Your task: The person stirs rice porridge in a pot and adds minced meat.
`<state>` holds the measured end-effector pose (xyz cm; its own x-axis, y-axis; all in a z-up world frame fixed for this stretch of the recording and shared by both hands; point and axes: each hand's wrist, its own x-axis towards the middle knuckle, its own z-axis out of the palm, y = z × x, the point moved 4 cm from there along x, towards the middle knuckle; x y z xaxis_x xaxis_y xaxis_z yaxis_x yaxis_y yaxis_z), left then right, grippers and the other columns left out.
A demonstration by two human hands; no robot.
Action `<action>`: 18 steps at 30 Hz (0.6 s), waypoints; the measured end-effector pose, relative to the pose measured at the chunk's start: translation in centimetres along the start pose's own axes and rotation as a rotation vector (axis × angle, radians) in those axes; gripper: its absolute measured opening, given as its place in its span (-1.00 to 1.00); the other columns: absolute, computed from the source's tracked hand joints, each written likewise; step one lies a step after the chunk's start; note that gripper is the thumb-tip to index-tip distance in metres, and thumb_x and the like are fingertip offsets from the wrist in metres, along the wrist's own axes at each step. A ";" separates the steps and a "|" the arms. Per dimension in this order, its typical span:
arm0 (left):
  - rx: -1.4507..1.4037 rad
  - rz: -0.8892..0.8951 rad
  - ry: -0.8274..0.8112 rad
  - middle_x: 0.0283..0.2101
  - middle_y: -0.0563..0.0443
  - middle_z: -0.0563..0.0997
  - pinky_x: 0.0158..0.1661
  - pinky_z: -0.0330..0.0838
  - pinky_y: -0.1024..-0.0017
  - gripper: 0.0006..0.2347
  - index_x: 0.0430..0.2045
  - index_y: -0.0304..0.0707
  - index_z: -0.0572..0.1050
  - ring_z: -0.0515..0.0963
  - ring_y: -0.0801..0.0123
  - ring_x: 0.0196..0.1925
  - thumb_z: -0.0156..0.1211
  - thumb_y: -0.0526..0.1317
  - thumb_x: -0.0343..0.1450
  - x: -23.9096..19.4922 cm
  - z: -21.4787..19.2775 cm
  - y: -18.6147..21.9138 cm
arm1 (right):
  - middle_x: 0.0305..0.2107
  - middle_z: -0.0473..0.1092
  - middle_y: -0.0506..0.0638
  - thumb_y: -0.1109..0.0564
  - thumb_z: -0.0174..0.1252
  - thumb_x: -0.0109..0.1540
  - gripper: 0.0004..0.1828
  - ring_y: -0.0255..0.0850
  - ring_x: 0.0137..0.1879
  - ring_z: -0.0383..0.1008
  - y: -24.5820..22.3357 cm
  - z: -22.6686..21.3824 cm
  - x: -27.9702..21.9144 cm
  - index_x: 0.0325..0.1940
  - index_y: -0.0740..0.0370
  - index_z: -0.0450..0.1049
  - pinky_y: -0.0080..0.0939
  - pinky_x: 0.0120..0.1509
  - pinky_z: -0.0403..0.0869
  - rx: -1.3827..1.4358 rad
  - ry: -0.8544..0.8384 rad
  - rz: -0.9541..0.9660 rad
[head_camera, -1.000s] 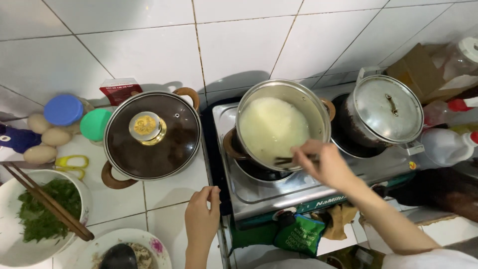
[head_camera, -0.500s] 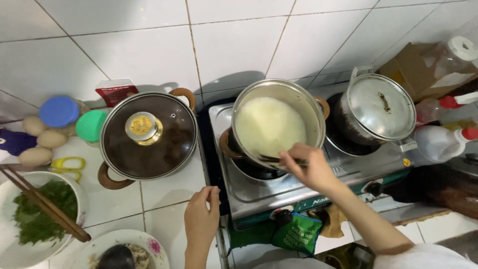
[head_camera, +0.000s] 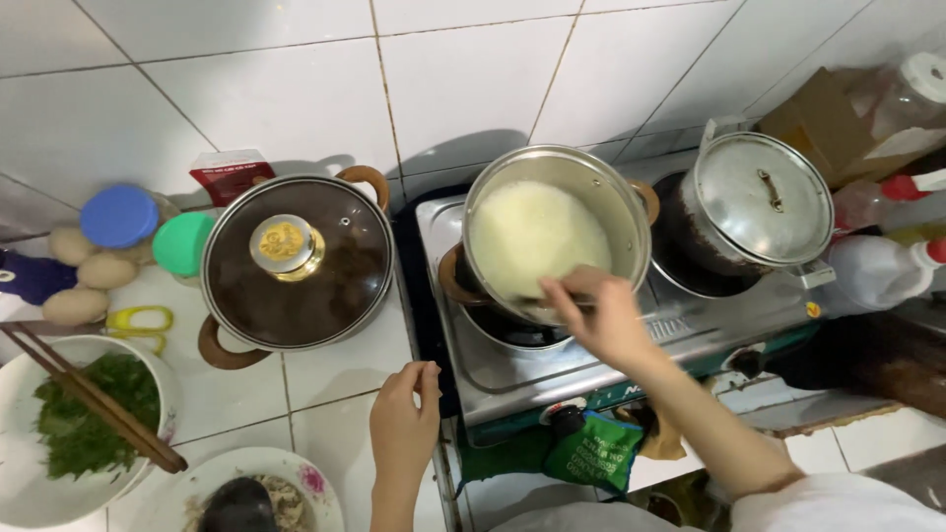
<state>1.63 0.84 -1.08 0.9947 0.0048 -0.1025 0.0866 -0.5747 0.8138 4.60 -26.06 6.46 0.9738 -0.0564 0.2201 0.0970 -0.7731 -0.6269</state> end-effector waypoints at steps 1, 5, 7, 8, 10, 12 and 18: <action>-0.001 0.001 -0.003 -0.45 -0.08 0.62 -0.30 0.44 0.25 -0.77 -0.32 -0.28 0.62 0.60 0.15 -0.39 0.09 -0.11 0.47 0.0 0.2 0.1 | -0.48 0.53 0.09 0.05 0.22 0.31 -0.72 -0.10 -0.47 0.56 -0.3 0.6 0.2 -0.40 0.26 0.63 -0.15 -0.34 0.49 -0.002 0.001 0.003; -0.014 0.006 -0.016 -0.45 -0.08 0.62 -0.29 0.44 0.27 -0.76 -0.31 -0.28 0.62 0.60 0.16 -0.39 0.09 -0.10 0.48 0.2 0.4 0.3 | -0.49 0.53 0.13 0.04 0.18 0.34 -0.68 -0.10 -0.44 0.55 -0.2 0.2 0.5 -0.40 0.29 0.62 -0.16 -0.30 0.49 0.083 0.017 -0.015; -0.002 -0.029 -0.044 -0.46 -0.09 0.62 -0.29 0.43 0.27 -0.76 -0.30 -0.26 0.62 0.60 0.15 -0.40 0.08 -0.09 0.48 0.2 0.5 -0.1 | -0.48 0.56 0.12 0.04 0.17 0.36 -0.66 -0.13 -0.43 0.58 1.0 -1.6 0.7 -0.41 0.29 0.62 -0.18 -0.28 0.51 0.049 -0.041 0.028; 0.012 -0.022 -0.034 -0.47 -0.09 0.63 -0.29 0.43 0.27 -0.75 -0.31 -0.27 0.63 0.60 0.15 -0.39 0.09 -0.09 0.48 0.2 0.6 -0.3 | -0.48 0.58 0.13 0.03 0.16 0.36 -0.66 -0.13 -0.43 0.61 2.0 -2.9 1.1 -0.39 0.28 0.63 -0.17 -0.28 0.54 -0.043 -0.033 0.118; 0.026 -0.014 -0.027 -0.47 -0.10 0.63 -0.29 0.43 0.27 -0.75 -0.33 -0.27 0.63 0.60 0.15 -0.39 0.09 -0.08 0.48 0.3 0.8 -0.5 | -0.47 0.59 0.13 0.02 0.16 0.35 -0.66 -0.13 -0.44 0.63 3.8 -4.1 2.5 -0.37 0.27 0.64 -0.17 -0.29 0.56 -0.135 -0.025 0.209; -0.035 -0.019 -0.036 -0.44 -0.07 0.65 -0.30 0.45 0.29 -0.75 -0.33 -0.28 0.62 0.63 0.17 -0.39 0.09 -0.08 0.48 0.3 1.1 -0.4 | -0.46 0.58 0.16 0.04 0.17 0.40 -0.65 -0.08 -0.43 0.60 5.0 -4.1 4.7 -0.35 0.29 0.65 -0.12 -0.26 0.54 -0.237 0.081 0.140; -0.046 -0.047 -0.079 -0.46 -0.04 0.64 -0.32 0.45 0.30 -0.75 -0.33 -0.27 0.61 0.64 0.23 -0.42 0.07 -0.08 0.48 0.4 1.2 -0.1 | -0.54 0.54 0.12 0.06 0.25 0.31 -0.75 -0.12 -0.52 0.52 1.5 0.3 5.9 -0.35 0.27 0.65 -0.13 -0.39 0.45 -0.006 0.006 -0.044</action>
<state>1.97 -0.08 -1.83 0.9822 -0.0352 -0.1846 0.1371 -0.5372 0.8322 10.51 -27.35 6.58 0.9673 -0.0257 0.2523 0.1388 -0.7789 -0.6116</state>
